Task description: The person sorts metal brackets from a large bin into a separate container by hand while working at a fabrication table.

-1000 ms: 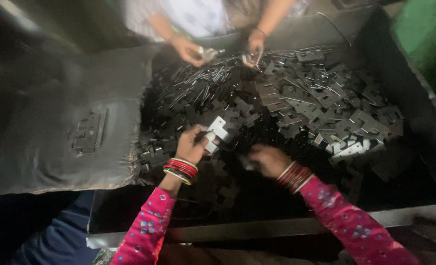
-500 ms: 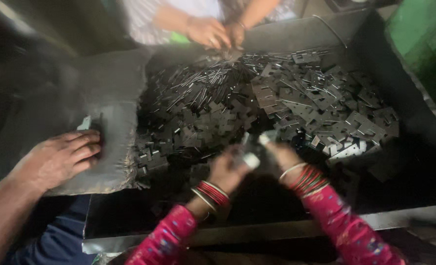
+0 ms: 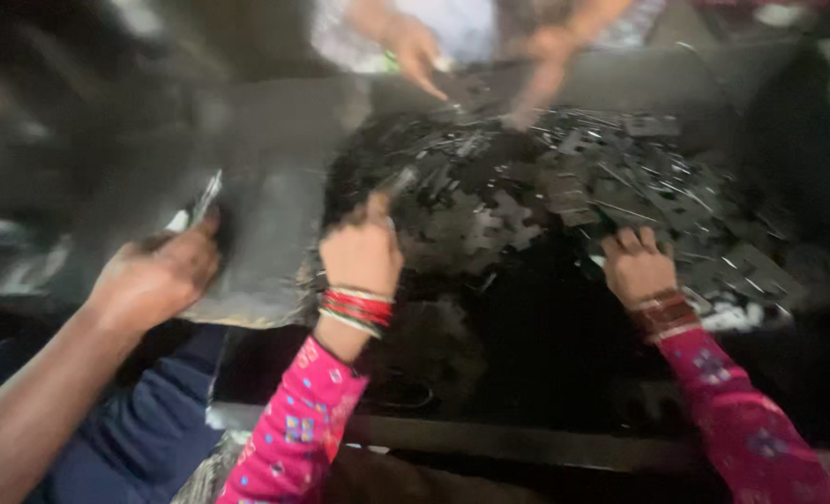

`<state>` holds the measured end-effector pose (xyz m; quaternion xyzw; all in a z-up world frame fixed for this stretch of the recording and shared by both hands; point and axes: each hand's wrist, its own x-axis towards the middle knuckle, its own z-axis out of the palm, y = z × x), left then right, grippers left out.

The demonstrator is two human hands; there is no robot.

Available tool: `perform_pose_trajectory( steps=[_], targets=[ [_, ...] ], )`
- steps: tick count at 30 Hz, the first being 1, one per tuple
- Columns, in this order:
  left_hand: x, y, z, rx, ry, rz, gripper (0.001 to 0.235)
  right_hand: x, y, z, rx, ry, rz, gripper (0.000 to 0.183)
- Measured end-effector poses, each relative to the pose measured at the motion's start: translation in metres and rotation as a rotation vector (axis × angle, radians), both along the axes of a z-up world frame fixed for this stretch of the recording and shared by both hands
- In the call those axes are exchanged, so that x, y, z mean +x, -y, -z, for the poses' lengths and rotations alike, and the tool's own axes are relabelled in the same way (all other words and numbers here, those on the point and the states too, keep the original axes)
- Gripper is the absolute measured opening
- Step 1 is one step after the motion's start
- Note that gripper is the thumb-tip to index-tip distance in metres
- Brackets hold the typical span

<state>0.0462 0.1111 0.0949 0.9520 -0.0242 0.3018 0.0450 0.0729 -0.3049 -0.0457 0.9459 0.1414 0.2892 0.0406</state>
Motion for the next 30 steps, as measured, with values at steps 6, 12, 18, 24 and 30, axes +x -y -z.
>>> perform_pose_trajectory(
  steps=[6,12,18,24,30],
  targets=[
    [0.029,-0.134,0.0,0.271,0.12,-0.462,0.041,-0.034,-0.031,-0.024,-0.116,-0.115,0.06,0.016],
    [0.031,-0.127,0.002,0.219,0.158,-0.53,0.038,-0.05,-0.03,-0.042,-0.05,-0.157,-0.006,0.019],
    [0.019,-0.005,0.035,0.116,-0.553,0.049,0.033,-0.089,-0.049,-0.068,0.036,-0.202,-0.076,0.021],
    [0.012,0.033,0.177,0.177,-0.878,0.351,0.03,-0.115,-0.045,-0.072,0.45,-0.187,-0.16,0.023],
    [0.022,0.024,0.183,0.113,-0.925,0.258,0.052,-0.117,-0.001,-0.104,1.656,-0.304,0.107,0.019]
  ],
)
